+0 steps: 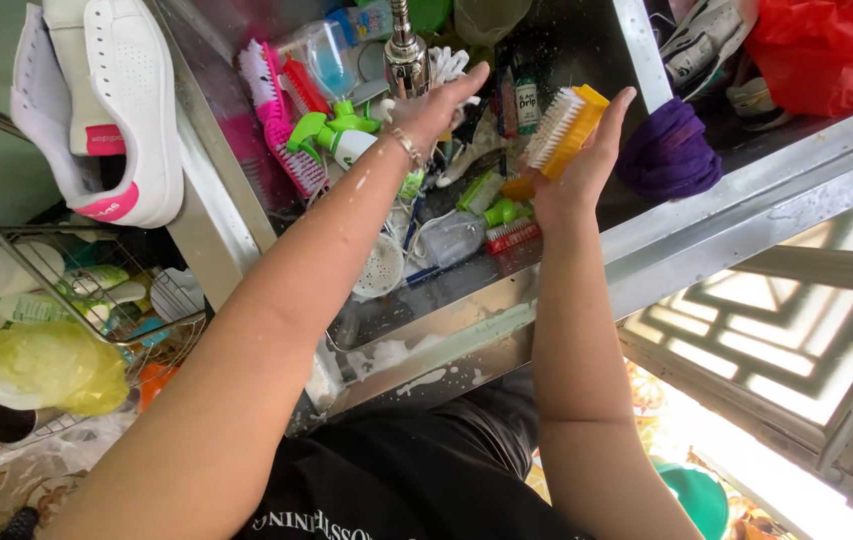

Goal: Cleaning white sneakers in a sink using a brush and soap

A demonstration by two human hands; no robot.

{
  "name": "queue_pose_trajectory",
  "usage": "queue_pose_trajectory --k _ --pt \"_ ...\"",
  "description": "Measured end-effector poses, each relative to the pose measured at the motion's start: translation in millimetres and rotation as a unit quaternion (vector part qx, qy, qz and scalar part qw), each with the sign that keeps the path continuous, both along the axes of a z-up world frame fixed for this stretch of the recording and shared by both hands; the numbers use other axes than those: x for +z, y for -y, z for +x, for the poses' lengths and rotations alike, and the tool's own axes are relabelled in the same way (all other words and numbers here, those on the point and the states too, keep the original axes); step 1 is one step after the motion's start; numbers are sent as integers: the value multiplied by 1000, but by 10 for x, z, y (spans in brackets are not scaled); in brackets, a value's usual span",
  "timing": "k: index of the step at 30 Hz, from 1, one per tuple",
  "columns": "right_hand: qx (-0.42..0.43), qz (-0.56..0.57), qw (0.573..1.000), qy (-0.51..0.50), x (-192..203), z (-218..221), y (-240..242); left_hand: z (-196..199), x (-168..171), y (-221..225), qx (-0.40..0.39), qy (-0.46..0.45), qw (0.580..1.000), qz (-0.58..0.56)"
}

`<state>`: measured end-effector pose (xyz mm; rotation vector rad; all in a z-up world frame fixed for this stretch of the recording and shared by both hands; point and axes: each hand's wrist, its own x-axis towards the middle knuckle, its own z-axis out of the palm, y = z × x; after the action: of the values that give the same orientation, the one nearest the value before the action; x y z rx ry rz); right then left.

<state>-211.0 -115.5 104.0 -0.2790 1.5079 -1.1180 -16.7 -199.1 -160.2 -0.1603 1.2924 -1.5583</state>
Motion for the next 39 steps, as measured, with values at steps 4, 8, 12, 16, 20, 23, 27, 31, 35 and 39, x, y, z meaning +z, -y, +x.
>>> queue_pose_trajectory --k 4,8,12,16,20,23,27,31,35,39 --pt "-54 10 998 -19 -154 -76 86 -64 1327 -800 -281 547 757 -220" --pt "-60 40 997 -37 -112 -85 75 -13 1259 -1346 -184 402 837 -323" --pt "-47 44 997 -46 -168 -74 52 -59 1314 -1663 -180 437 829 -298" --pt "-10 56 994 -91 -287 -102 36 -127 1414 -1753 -153 472 824 -274" --pt "168 44 936 -307 -899 -284 25 -221 1418 -1717 -157 568 766 -257" --pt "218 -236 828 -459 -1210 -175 -262 -298 1495 -1616 -206 632 724 -186" --pt "254 -333 878 -233 -919 382 -798 -358 1757 -1544 -236 763 596 -87" --pt "303 -335 888 -87 -937 585 -1000 -553 1670 -1699 -229 780 553 -182" --pt "236 -369 891 -122 -1012 596 -722 -561 1682 -1817 -149 678 641 -329" --pt "181 -391 891 -145 -1071 573 -596 -305 1974 -1727 -60 500 800 -327"
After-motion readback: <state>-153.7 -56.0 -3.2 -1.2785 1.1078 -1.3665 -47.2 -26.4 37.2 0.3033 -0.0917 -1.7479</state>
